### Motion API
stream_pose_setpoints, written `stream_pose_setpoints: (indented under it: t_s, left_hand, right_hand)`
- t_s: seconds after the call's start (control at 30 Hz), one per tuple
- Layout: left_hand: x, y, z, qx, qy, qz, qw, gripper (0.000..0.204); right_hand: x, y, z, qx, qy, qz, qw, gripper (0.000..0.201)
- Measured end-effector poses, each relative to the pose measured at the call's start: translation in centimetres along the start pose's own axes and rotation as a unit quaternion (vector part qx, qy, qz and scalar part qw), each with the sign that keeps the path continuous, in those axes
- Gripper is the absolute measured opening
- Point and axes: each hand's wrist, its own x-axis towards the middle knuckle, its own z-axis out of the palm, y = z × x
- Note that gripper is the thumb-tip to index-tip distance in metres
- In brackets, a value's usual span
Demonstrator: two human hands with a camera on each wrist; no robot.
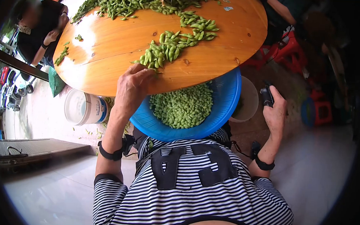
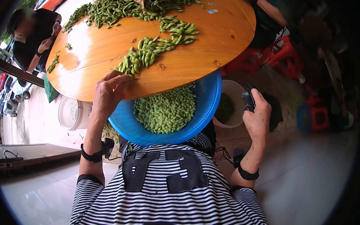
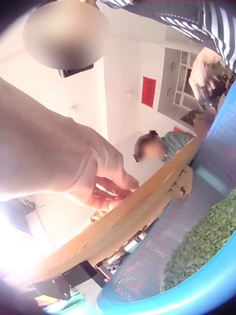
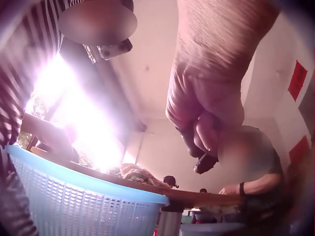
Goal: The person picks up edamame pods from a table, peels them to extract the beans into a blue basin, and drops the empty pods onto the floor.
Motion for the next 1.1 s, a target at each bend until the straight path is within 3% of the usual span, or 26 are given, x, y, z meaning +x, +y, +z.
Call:
stream_pose_setpoints:
  t_s: [0.17, 0.2, 0.27, 0.3, 0.33, 0.37, 0.4, 0.43, 0.5, 0.53, 0.6, 0.67, 0.87, 0.93, 0.97, 1.0, 1.03, 1.07, 1.1]
  left_hand:
    - [0.5, -0.9, 0.5, 0.036, 0.015, 0.097, 0.995, 0.016]
    - [0.4, -0.6, 0.7, 0.036, 0.017, 0.098, 0.994, 0.016]
    - [-0.2, 0.6, 1.5, -0.097, 0.038, -0.019, 0.994, 0.013]
    - [-0.6, 1.7, 1.9, -0.099, 0.037, -0.017, 0.994, 0.013]
    - [-0.9, 3.0, 2.3, -0.301, 0.016, -0.112, 0.947, 0.01]
    - [-1.1, 4.0, 2.6, -0.487, -0.006, -0.201, 0.85, 0.008]
    - [-1.1, 4.6, 2.8, -0.516, -0.014, -0.184, 0.837, 0.005]
    - [-1.1, 4.9, 3.2, -0.516, -0.014, -0.183, 0.837, 0.005]
    - [-1.1, 5.3, 3.8, -0.56, -0.008, -0.173, 0.81, 0.005]
    - [-1.2, 5.6, 3.9, -0.554, -0.008, -0.179, 0.813, 0.006]
    - [-1.3, 5.8, 4.0, -0.548, -0.006, -0.167, 0.82, 0.006]
    - [-1.4, 5.9, 4.2, -0.541, -0.005, -0.155, 0.826, 0.007]
    - [-1.5, 5.9, 5.3, -0.428, 0.072, -0.051, 0.9, 0.007]
    - [-1.6, 6.8, 4.6, -0.566, 0.017, -0.138, 0.812, 0.012]
    - [-1.6, 6.5, 4.6, -0.567, 0.016, -0.138, 0.812, 0.012]
    - [-1.6, 5.9, 4.7, -0.637, -0.019, -0.186, 0.748, 0.013]
    - [-1.5, 5.4, 4.8, -0.699, -0.054, -0.233, 0.674, 0.014]
    - [-1.5, 5.2, 5.1, -0.732, -0.07, -0.232, 0.636, 0.016]
    - [-1.4, 5.0, 5.2, -0.733, -0.07, -0.233, 0.636, 0.016]
  right_hand:
    - [0.3, -3.7, 2.7, 0.086, 0.001, -0.112, 0.99, 0.03]
    - [0.4, -4.5, 3.7, 0.153, -0.024, -0.132, 0.979, 0.03]
    - [0.1, -6.1, 5.6, 0.265, -0.096, -0.136, 0.95, 0.032]
    - [-0.1, -7.0, 6.4, 0.31, -0.143, -0.121, 0.932, 0.033]
    - [-0.5, -7.9, 7.1, 0.395, -0.185, -0.091, 0.895, 0.035]
    - [-0.8, -8.6, 7.7, 0.476, -0.224, -0.06, 0.848, 0.037]
    - [-0.7, -8.7, 8.1, 0.513, -0.291, -0.004, 0.807, 0.042]
    - [-0.9, -9.0, 8.5, 0.591, -0.324, 0.033, 0.738, 0.042]
    - [-0.6, -9.8, 8.5, 0.647, -0.346, 0.079, 0.674, 0.037]
    - [-0.6, -10.0, 8.3, 0.647, -0.346, 0.079, 0.675, 0.037]
    - [-0.6, -10.1, 8.0, 0.684, -0.35, 0.102, 0.632, 0.033]
    - [-0.6, -9.9, 8.0, 0.682, -0.357, 0.093, 0.632, 0.031]
    - [-0.7, -9.4, 8.7, 0.675, -0.356, 0.061, 0.643, 0.033]
    - [-0.5, -8.9, 9.2, 0.67, -0.347, 0.052, 0.654, 0.033]
    - [-0.3, -8.3, 9.6, 0.693, -0.364, 0.043, 0.621, 0.033]
    - [-0.3, -8.0, 9.8, 0.714, -0.381, 0.035, 0.587, 0.032]
    - [-0.3, -7.9, 9.9, 0.714, -0.38, 0.035, 0.587, 0.032]
    - [-0.4, -7.9, 9.9, 0.724, -0.384, 0.053, 0.57, 0.033]
    - [-0.5, -7.9, 9.9, 0.733, -0.389, 0.071, 0.553, 0.033]
